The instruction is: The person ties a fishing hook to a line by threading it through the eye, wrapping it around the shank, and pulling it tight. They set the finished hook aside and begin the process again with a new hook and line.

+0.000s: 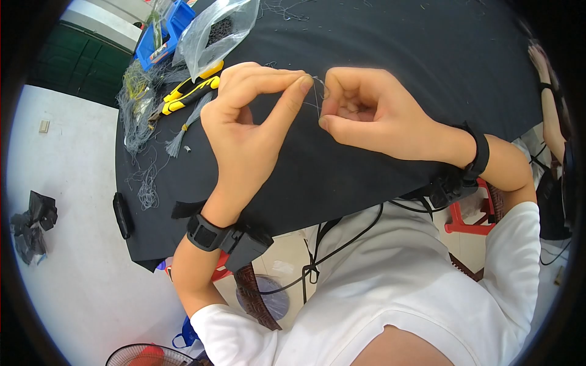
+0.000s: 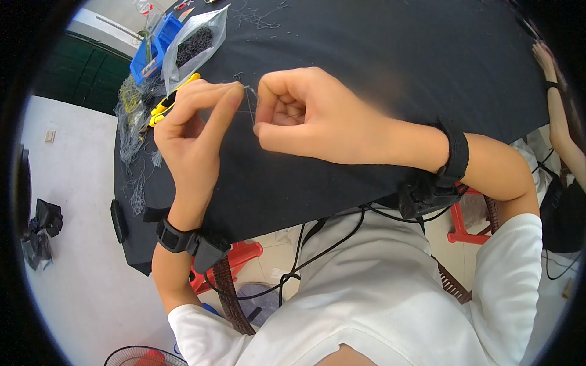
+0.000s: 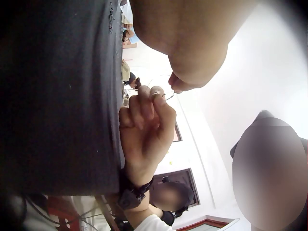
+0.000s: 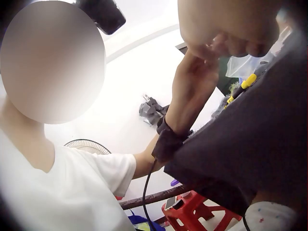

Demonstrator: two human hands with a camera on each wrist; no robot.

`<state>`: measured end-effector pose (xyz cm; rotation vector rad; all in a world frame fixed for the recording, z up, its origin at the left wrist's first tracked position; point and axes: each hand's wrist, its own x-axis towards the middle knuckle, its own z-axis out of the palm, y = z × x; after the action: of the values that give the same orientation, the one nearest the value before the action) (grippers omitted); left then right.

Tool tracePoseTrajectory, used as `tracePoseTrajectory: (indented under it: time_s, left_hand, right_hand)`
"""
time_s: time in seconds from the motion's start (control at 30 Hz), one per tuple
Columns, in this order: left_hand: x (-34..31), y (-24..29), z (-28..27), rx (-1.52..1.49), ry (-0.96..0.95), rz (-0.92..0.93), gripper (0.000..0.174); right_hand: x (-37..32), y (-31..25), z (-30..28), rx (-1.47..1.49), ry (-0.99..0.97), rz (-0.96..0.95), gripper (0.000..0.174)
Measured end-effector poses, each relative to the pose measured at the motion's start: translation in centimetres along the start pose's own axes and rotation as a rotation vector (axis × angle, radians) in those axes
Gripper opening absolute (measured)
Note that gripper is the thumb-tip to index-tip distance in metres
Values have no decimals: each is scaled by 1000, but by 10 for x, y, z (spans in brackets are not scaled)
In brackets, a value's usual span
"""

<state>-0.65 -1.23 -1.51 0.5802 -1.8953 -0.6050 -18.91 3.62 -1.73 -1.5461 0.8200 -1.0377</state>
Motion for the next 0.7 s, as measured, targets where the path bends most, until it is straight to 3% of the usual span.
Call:
tracePoseTrajectory:
  time_s: [0.27, 0.5, 0.7]
  left_hand:
    - [-1, -5, 2, 66, -21, 16, 10]
    - [1, 0, 3, 110, -138, 38, 10]
    - [0, 4, 1, 105, -260, 45, 12]
  right_hand:
    - [-3, -13, 0, -158, 72, -95, 9]
    - [4, -12, -13, -364, 173, -318, 4]
    - [7, -10, -18, -341, 206, -290, 6]
